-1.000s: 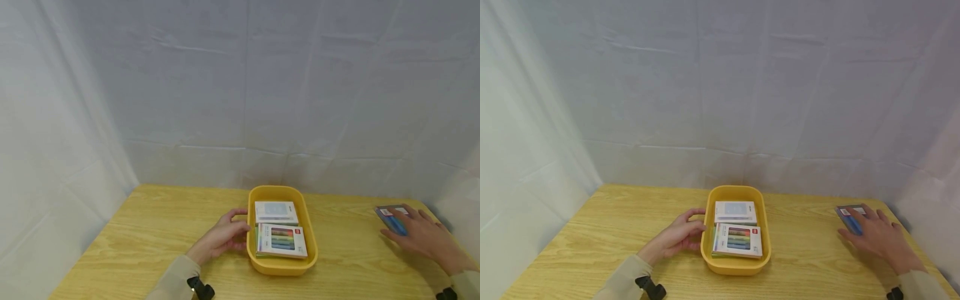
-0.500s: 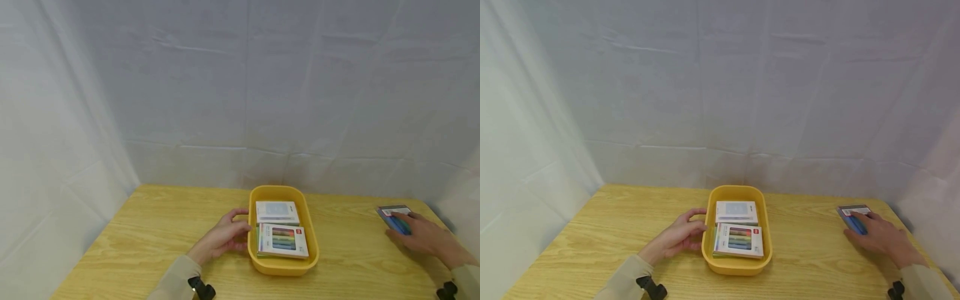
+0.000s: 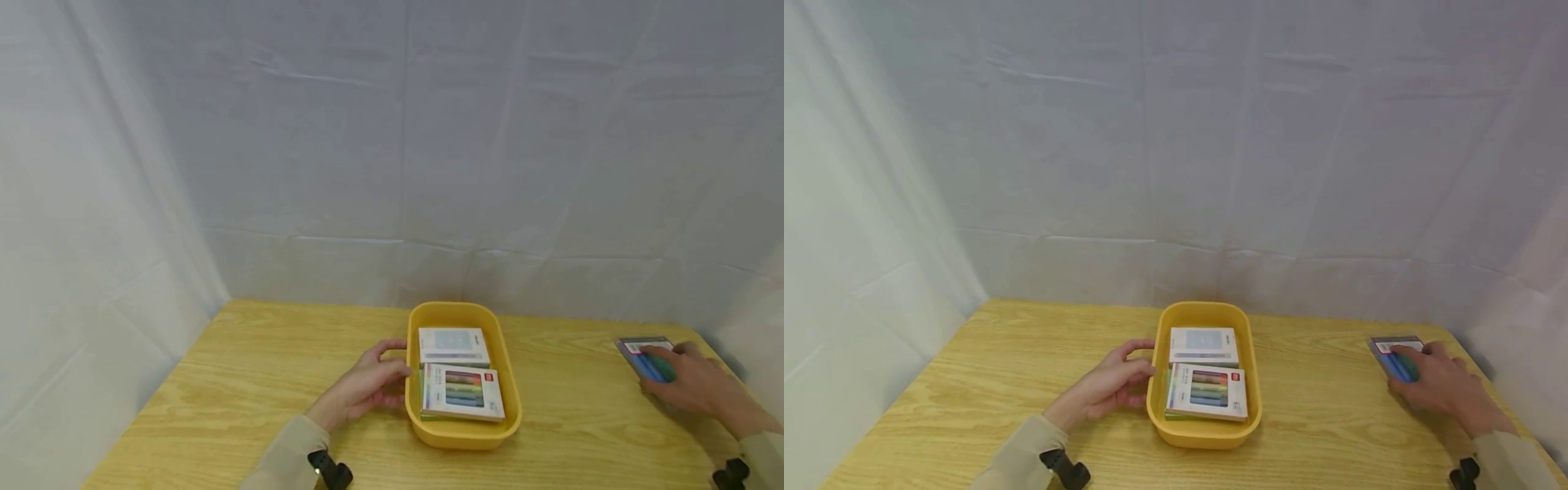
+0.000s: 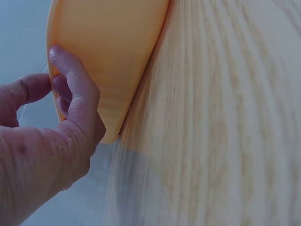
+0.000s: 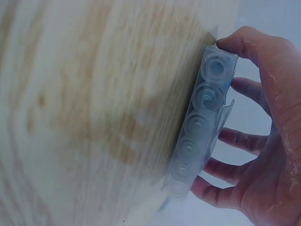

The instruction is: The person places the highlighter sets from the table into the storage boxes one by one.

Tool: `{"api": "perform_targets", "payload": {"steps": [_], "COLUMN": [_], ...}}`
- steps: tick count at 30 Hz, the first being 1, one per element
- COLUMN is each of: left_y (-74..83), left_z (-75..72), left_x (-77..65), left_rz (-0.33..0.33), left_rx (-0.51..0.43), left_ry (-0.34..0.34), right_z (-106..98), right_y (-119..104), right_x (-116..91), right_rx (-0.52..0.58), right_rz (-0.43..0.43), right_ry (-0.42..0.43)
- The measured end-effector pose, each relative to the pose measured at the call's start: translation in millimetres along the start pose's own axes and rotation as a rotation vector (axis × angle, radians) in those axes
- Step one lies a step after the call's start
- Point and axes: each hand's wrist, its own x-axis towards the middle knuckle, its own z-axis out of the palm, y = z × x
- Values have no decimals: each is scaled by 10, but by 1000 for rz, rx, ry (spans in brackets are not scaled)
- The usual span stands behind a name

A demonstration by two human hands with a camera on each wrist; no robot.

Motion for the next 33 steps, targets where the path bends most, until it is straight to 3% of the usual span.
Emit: {"api": "perform_targets", "payload": {"steps": [9, 21, 33], "left_y": [3, -1, -1], "left_z": [3, 13, 16], "left_x": [5, 31, 21], "left_rz": [0, -1, 4], "left_rx": [6, 14, 15], "left_ry": [1, 10, 4], "right_z": [-42, -111, -110], "right_y": [-41, -116, -288], "right_x": [-20, -18, -94], "right_rx": [26, -25, -117], "right_rz": [116, 135, 43], "right_ry": [-28, -28, 164]}}
